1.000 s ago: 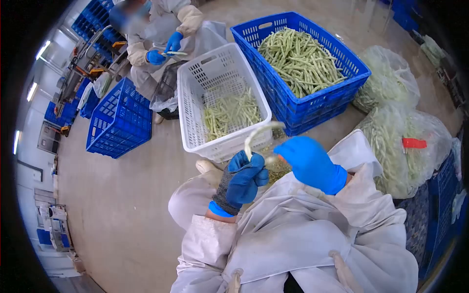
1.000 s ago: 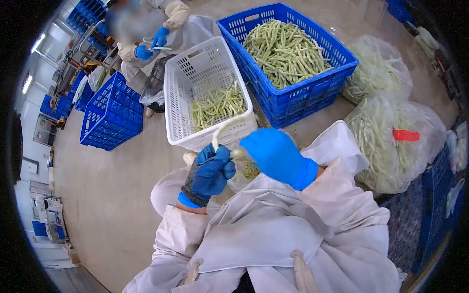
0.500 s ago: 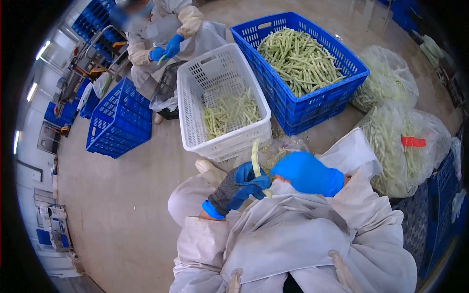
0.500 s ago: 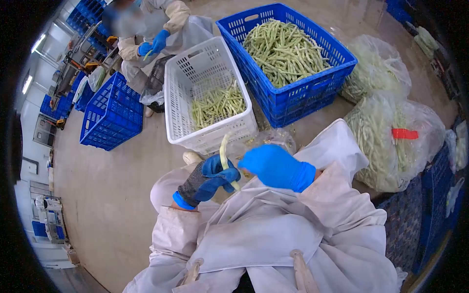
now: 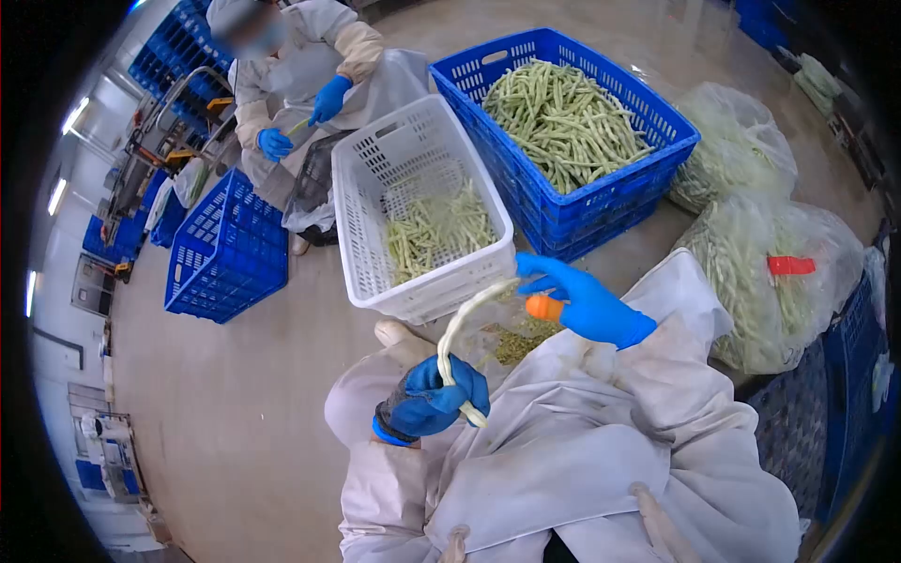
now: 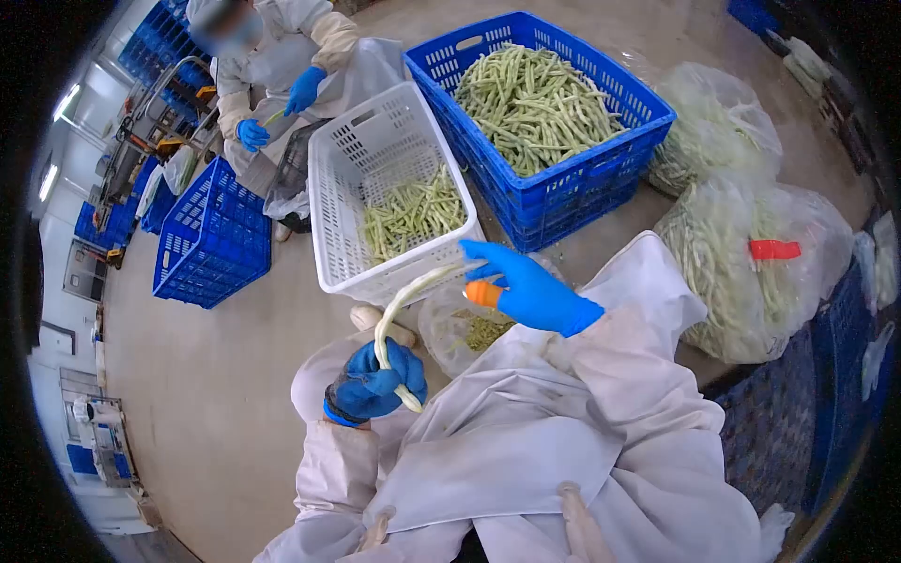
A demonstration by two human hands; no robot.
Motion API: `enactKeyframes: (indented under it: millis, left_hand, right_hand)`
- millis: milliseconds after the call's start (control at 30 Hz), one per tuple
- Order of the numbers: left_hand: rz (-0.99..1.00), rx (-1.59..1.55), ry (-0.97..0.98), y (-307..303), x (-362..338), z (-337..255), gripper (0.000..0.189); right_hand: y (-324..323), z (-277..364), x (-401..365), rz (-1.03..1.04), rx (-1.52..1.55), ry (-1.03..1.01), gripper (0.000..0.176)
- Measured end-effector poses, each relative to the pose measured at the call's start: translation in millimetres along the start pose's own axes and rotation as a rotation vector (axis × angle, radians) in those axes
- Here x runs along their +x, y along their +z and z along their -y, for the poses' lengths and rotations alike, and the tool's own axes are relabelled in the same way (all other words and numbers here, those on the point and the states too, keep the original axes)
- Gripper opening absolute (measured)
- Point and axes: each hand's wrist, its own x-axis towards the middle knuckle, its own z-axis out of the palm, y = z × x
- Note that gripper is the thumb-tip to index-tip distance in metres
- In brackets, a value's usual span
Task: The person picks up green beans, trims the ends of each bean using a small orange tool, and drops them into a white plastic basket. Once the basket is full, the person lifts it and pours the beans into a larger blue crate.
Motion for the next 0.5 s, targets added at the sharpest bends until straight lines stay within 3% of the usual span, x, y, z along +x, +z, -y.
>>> enactKeyframes:
  millis: [100, 167, 200, 233, 300, 333, 400, 500]
  left_hand:
    - [-0.025, 0.088, -0.053, -1, 2, -6, 0.024]
    - [-0.129, 0.236, -0.145, -2, 9, -13, 0.049]
    - [-0.225, 0.394, -0.173, -13, 18, -7, 0.072]
    - [-0.234, 0.388, -0.170, -13, 24, -11, 0.072]
    - [-0.341, 0.939, 0.053, -13, 34, -19, 0.075]
    - [-0.344, 0.936, 0.053, -15, 37, -19, 0.075]
    - [-0.532, 1.287, 0.362, -17, 46, -20, 0.079]
    - [-0.424, 1.489, 0.313, -10, 49, -33, 0.080]
  right_hand:
    - [-1, 2, 4, 0.094, -0.140, -0.006, 0.036]
    - [2, 3, 1, 0.081, -0.279, -0.097, 0.031]
    - [4, 4, -1, 0.072, -0.418, -0.189, 0.027]
    - [5, 4, -2, 0.083, -0.416, -0.188, 0.027]
    - [5, 4, -5, 0.029, -0.500, -0.271, 0.025]
    - [4, 6, -6, 0.032, -0.500, -0.269, 0.025]
    - [-2, 12, -8, -0.016, -0.667, -0.327, 0.026]
    - [-2, 14, -15, 0.011, -0.753, -0.284, 0.027]
